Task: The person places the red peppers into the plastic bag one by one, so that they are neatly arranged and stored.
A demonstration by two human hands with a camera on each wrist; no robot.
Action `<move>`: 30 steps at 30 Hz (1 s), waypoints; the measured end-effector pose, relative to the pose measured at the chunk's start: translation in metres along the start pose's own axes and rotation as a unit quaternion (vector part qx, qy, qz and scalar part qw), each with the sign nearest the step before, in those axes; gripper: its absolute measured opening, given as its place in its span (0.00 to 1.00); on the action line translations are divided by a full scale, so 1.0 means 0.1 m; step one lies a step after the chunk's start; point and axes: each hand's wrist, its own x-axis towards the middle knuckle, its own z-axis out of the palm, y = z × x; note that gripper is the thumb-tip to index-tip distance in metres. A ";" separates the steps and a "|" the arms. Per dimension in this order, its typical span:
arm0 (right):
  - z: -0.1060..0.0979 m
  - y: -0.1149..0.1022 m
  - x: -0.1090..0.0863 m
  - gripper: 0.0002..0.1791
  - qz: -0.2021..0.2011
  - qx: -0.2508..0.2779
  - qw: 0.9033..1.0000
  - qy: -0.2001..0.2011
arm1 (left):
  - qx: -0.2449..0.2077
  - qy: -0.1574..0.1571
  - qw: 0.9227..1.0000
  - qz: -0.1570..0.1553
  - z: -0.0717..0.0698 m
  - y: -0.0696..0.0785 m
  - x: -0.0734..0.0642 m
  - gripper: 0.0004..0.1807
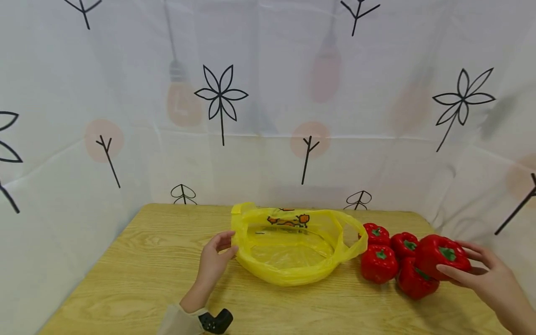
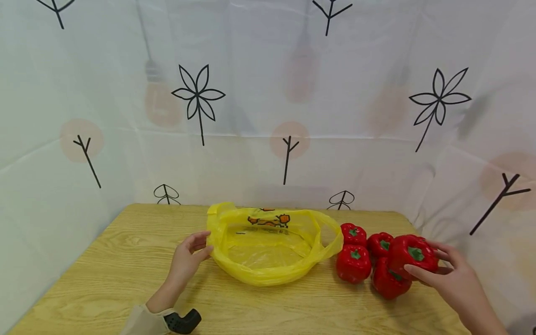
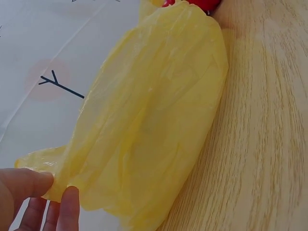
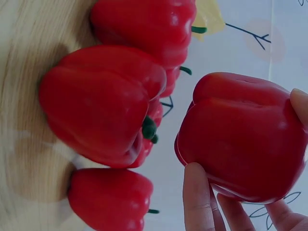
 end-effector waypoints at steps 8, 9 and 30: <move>0.06 -0.04 0.02 0.47 -0.011 0.007 1.000 -0.002 | 0.006 0.000 1.000 0.001 -0.01 0.00 0.00 0.18; 0.06 -0.05 0.03 0.48 -0.009 0.006 1.000 -0.002 | 0.005 -0.001 1.000 0.000 -0.01 0.00 -0.01 0.18; 0.23 -0.26 0.00 0.42 -0.044 0.035 0.997 -0.046 | 0.012 -0.002 1.000 0.000 0.02 0.02 -0.02 0.18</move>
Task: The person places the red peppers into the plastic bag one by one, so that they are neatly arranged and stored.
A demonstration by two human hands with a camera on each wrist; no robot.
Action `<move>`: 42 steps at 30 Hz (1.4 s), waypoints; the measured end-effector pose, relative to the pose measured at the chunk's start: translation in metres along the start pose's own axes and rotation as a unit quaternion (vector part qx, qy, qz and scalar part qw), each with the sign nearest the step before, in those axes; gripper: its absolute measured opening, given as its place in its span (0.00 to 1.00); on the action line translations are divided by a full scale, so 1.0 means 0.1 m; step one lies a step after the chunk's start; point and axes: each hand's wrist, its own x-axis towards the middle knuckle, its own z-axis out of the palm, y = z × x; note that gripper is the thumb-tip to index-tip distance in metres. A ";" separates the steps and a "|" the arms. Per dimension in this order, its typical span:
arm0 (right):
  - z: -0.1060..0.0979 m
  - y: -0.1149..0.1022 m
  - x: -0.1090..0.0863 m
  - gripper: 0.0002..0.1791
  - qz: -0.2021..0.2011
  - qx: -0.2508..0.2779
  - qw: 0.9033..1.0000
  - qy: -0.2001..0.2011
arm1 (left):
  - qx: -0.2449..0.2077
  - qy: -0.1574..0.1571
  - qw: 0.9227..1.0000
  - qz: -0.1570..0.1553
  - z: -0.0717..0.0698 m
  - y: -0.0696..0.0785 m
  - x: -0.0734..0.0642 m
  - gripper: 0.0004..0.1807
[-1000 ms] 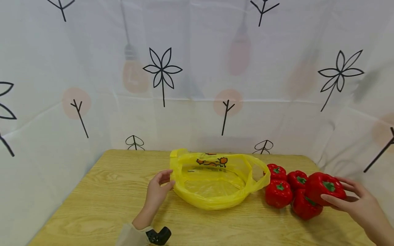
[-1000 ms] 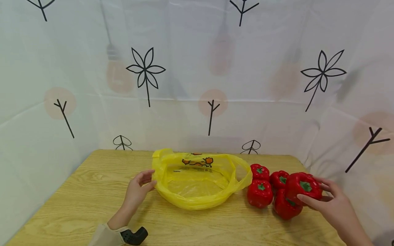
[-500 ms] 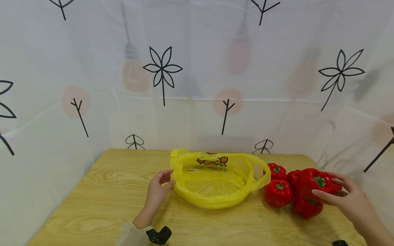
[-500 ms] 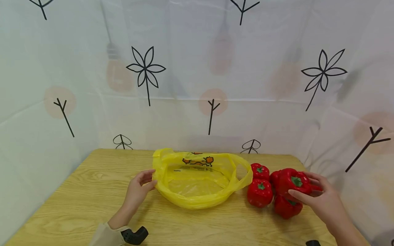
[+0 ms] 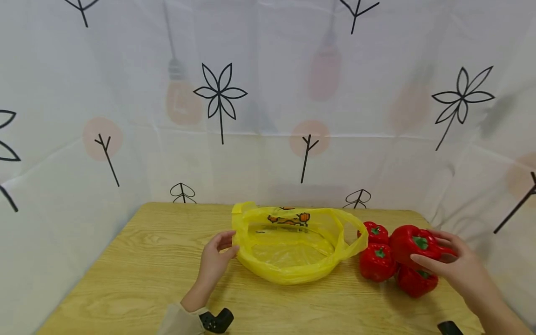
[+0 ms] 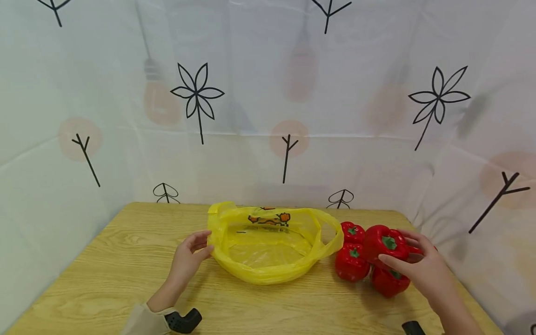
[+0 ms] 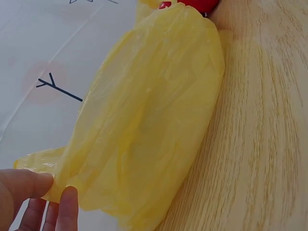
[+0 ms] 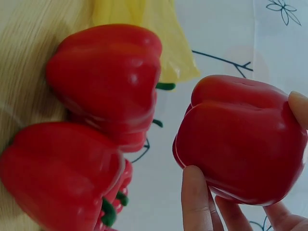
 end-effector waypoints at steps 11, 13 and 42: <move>0.12 -0.15 0.01 0.41 -0.007 0.026 1.000 -0.015 | -0.002 0.000 1.000 0.001 0.00 -0.01 -0.01 0.18; 0.15 -0.19 0.01 0.40 -0.008 0.034 0.999 -0.021 | -0.001 0.002 1.000 0.000 0.00 -0.01 0.00 0.18; 0.54 -0.54 0.08 0.45 -0.058 0.040 0.997 -0.029 | 0.002 0.002 1.000 0.010 0.00 -0.04 0.00 0.18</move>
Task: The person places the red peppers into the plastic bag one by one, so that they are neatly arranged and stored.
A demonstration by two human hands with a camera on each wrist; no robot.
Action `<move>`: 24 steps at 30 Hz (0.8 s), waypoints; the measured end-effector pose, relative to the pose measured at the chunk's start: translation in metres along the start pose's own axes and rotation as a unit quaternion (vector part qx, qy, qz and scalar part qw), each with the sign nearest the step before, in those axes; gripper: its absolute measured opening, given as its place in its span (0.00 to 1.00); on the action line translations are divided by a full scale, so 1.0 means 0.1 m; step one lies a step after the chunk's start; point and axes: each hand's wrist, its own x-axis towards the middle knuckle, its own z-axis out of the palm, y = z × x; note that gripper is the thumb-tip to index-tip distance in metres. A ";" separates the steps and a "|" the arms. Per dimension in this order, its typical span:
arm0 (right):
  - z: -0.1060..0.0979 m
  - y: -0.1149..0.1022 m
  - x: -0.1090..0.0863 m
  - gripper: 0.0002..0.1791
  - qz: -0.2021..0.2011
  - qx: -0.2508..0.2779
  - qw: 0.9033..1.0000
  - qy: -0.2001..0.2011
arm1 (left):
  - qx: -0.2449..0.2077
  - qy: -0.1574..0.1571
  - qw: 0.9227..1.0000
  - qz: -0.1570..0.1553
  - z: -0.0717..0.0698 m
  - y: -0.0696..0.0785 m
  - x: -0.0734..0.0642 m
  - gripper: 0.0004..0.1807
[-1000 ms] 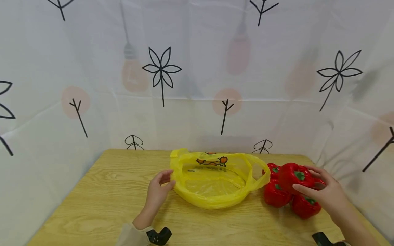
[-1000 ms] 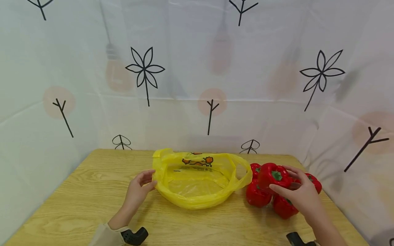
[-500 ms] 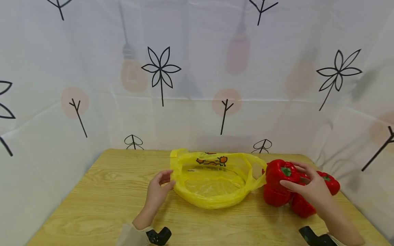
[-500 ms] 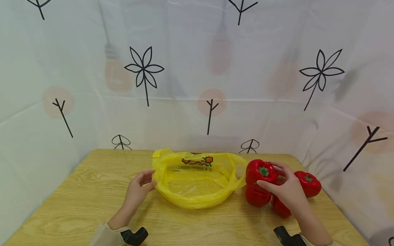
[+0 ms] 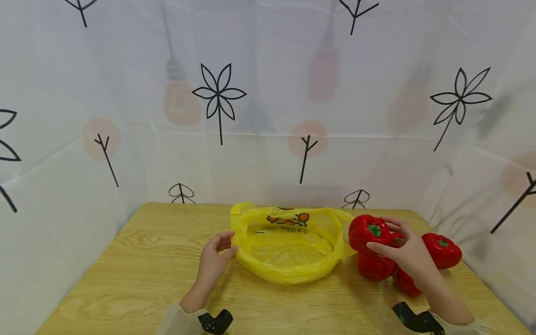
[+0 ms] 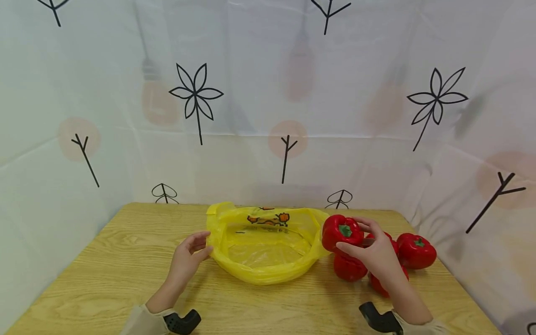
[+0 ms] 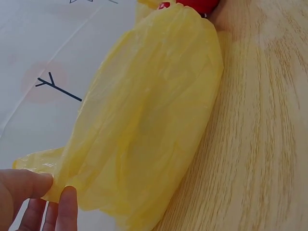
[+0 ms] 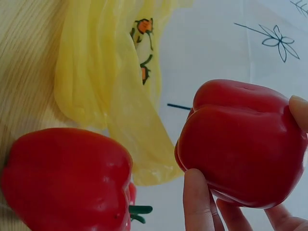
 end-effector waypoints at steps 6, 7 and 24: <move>0.06 -0.04 0.04 0.44 -0.009 -0.012 1.000 0.000 | 0.002 0.000 1.000 0.002 0.01 0.00 0.00 0.18; 0.07 -0.04 0.04 0.44 -0.009 -0.009 1.000 -0.001 | 0.002 0.000 1.000 0.002 0.01 0.00 0.00 0.18; 0.28 -0.18 0.16 0.45 -0.019 0.014 1.000 -0.021 | 0.014 0.005 1.000 -0.001 0.01 0.01 0.00 0.18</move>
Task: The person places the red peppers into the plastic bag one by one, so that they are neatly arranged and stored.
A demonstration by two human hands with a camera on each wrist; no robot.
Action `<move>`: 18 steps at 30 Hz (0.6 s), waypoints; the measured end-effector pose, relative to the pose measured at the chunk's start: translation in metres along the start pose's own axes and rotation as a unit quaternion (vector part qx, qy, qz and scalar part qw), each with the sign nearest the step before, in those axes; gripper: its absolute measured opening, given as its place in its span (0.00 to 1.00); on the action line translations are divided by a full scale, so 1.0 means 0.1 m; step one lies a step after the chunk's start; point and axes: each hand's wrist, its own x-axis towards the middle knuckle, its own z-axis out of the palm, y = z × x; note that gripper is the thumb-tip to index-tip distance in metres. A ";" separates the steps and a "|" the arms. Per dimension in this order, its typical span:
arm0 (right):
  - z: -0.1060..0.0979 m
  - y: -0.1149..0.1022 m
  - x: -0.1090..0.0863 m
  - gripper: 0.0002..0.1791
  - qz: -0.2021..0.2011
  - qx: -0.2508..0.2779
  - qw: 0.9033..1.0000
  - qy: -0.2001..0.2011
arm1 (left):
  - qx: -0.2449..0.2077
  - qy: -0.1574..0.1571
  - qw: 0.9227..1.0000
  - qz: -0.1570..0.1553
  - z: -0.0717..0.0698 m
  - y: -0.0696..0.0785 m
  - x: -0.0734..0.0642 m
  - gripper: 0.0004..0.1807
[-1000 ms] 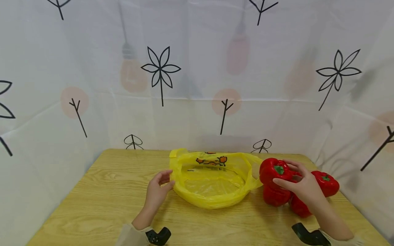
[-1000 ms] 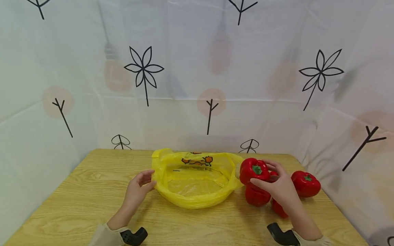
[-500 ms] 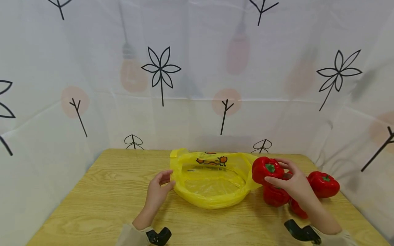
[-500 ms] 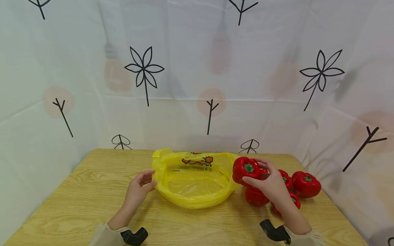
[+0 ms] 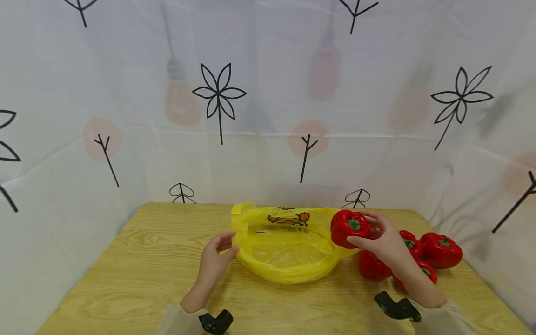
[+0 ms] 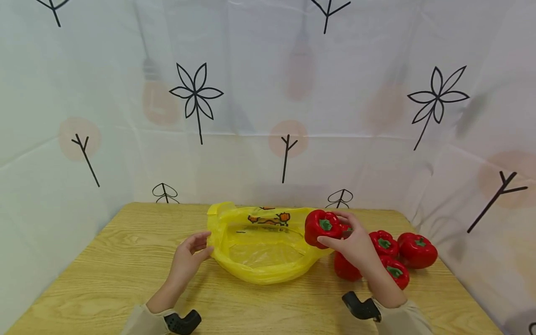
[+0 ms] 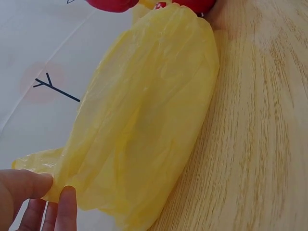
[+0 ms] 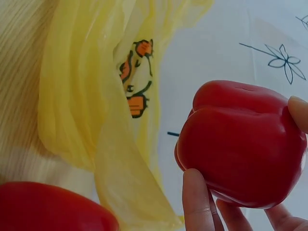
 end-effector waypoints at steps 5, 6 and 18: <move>0.06 -0.01 0.05 0.43 -0.015 0.017 1.000 -0.006 | 0.002 0.002 1.000 -0.005 0.00 0.00 -0.01 0.17; 0.08 0.00 0.06 0.43 -0.016 0.021 1.000 -0.008 | 0.001 0.002 1.000 -0.008 0.00 0.00 -0.01 0.17; 0.19 -0.08 0.16 0.44 -0.019 0.011 0.999 -0.027 | -0.004 -0.003 1.000 -0.013 -0.01 0.00 0.00 0.18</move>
